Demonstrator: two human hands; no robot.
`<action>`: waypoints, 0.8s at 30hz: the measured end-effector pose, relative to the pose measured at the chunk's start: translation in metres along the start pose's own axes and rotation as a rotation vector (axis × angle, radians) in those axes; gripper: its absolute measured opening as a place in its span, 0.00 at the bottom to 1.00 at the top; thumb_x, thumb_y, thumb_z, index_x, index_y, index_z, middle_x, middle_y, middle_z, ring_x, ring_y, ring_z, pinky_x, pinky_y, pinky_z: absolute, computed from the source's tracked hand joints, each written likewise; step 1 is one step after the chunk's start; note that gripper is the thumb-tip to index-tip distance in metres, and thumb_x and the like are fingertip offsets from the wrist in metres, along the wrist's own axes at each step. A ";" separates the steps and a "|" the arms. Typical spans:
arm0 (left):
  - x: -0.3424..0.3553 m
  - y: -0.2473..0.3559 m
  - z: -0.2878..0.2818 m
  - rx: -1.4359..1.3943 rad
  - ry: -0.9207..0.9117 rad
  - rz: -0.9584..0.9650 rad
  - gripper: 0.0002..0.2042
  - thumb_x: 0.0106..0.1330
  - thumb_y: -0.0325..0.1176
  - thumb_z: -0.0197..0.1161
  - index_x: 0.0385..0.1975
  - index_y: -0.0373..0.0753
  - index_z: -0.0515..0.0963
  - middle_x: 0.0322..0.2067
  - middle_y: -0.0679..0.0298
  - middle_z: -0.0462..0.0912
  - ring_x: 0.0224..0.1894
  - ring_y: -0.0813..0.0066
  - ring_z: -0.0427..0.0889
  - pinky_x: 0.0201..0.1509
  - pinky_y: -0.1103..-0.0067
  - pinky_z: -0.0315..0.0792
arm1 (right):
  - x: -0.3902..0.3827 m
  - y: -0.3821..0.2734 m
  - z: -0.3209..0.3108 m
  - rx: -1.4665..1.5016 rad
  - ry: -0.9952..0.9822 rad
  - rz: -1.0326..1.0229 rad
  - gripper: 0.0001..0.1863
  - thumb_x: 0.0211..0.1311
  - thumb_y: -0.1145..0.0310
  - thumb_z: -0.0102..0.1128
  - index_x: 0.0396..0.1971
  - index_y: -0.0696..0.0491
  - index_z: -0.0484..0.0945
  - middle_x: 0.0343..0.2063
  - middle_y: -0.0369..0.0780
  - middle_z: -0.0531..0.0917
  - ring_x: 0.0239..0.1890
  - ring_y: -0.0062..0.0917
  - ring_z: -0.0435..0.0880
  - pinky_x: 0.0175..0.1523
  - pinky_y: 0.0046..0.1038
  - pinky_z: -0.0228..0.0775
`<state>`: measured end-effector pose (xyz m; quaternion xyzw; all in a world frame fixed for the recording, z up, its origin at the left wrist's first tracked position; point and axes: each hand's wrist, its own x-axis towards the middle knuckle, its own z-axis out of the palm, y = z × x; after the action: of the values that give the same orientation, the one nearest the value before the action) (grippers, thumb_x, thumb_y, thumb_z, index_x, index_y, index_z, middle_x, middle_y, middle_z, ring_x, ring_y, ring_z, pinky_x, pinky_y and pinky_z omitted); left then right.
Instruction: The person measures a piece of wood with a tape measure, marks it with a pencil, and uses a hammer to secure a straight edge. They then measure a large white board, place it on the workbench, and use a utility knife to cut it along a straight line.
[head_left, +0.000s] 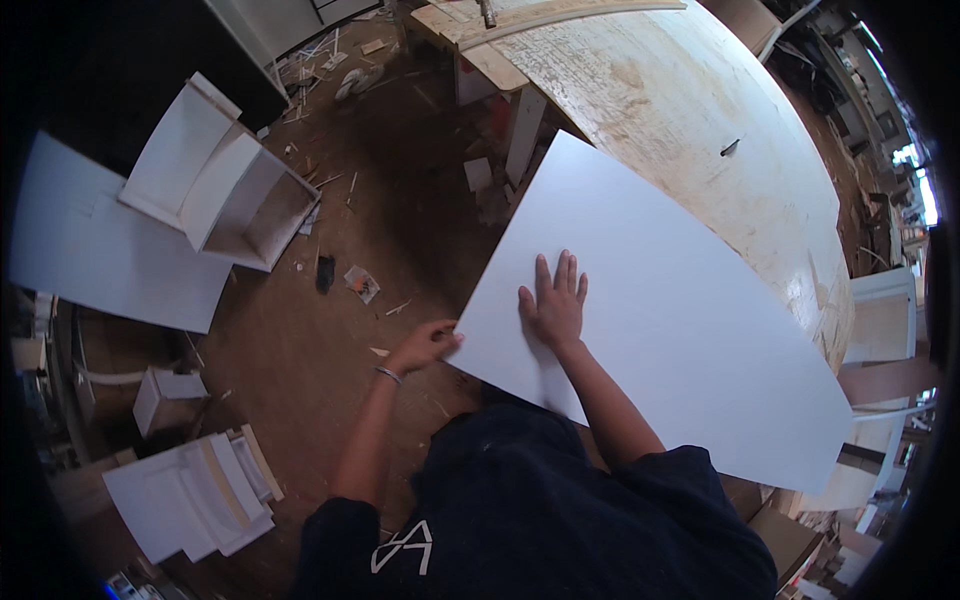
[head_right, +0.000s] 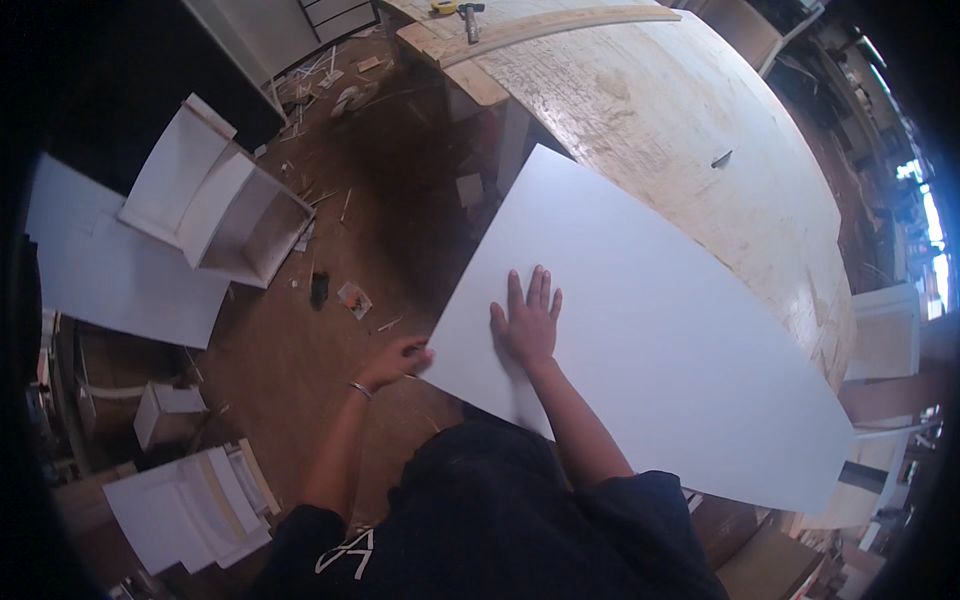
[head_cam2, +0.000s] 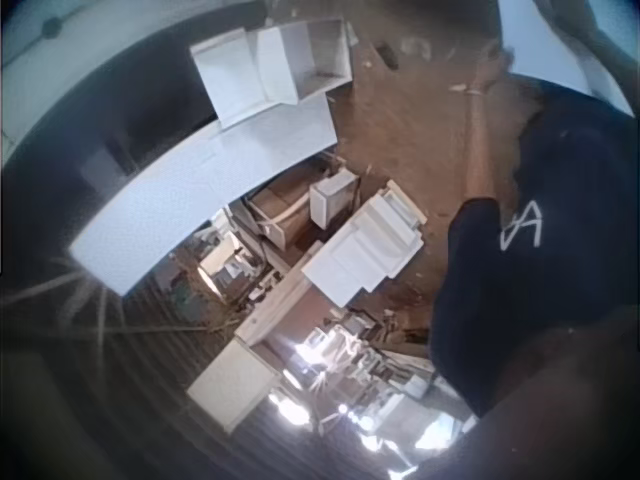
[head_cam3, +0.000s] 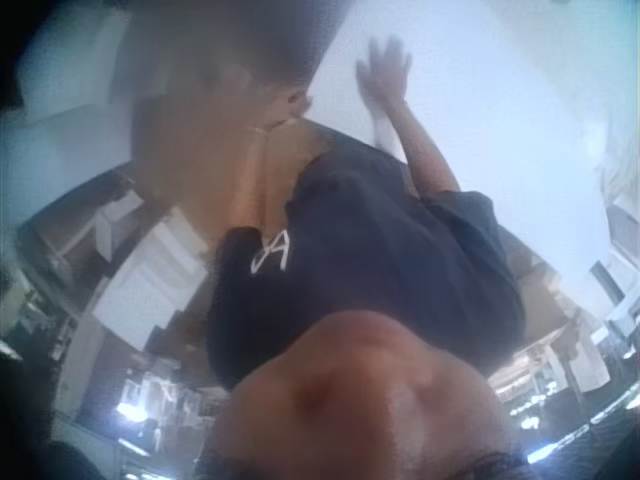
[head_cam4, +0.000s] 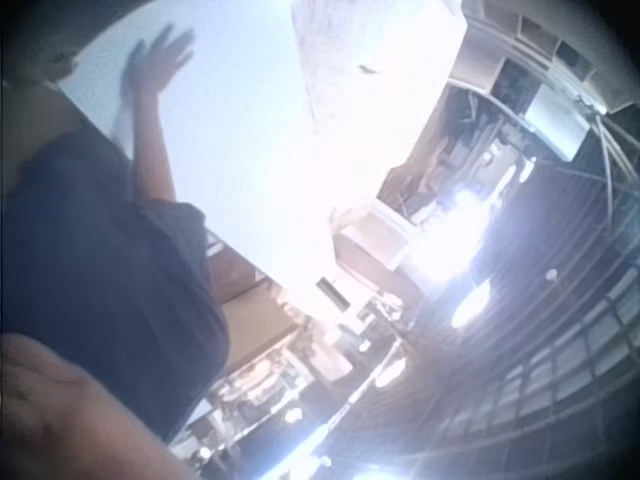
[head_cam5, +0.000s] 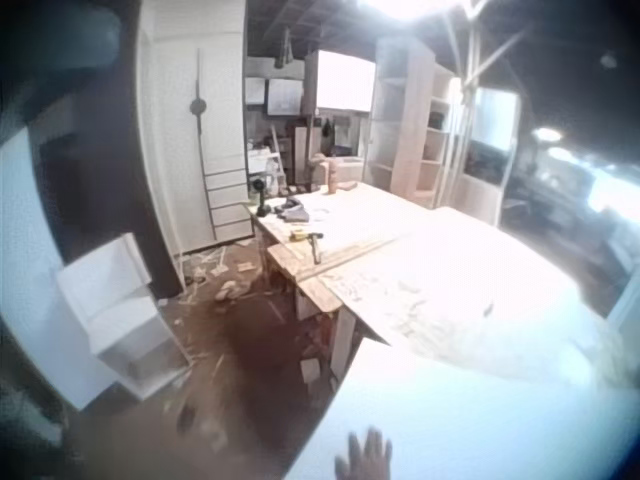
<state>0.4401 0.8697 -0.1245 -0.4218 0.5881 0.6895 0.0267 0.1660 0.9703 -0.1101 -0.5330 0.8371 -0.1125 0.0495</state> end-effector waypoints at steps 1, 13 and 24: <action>0.012 0.008 0.001 0.087 -0.002 0.079 0.30 0.68 0.45 0.68 0.65 0.34 0.72 0.41 0.56 0.86 0.41 0.72 0.83 0.49 0.76 0.78 | 0.014 -0.001 0.003 -0.009 0.010 0.021 0.40 0.69 0.43 0.52 0.75 0.47 0.59 0.75 0.59 0.52 0.79 0.50 0.45 0.78 0.56 0.34; 0.058 0.079 -0.056 -0.043 -0.725 0.060 0.36 0.77 0.48 0.56 0.74 0.32 0.52 0.63 0.44 0.74 0.66 0.55 0.74 0.71 0.70 0.67 | 0.193 -0.045 0.013 0.031 0.097 0.236 0.29 0.63 0.50 0.61 0.59 0.52 0.80 0.76 0.58 0.50 0.79 0.51 0.44 0.79 0.52 0.35; 0.291 0.275 -0.344 -0.138 -0.036 0.268 0.14 0.76 0.31 0.58 0.56 0.34 0.74 0.40 0.57 0.86 0.38 0.70 0.87 0.42 0.75 0.82 | 0.158 -0.164 0.075 0.468 -0.018 0.064 0.07 0.62 0.67 0.63 0.35 0.52 0.85 0.39 0.48 0.86 0.41 0.42 0.85 0.47 0.42 0.75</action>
<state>0.2959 0.3649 -0.0699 -0.3279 0.5899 0.7331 -0.0840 0.2580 0.7506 -0.1378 -0.4811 0.8042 -0.2973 0.1829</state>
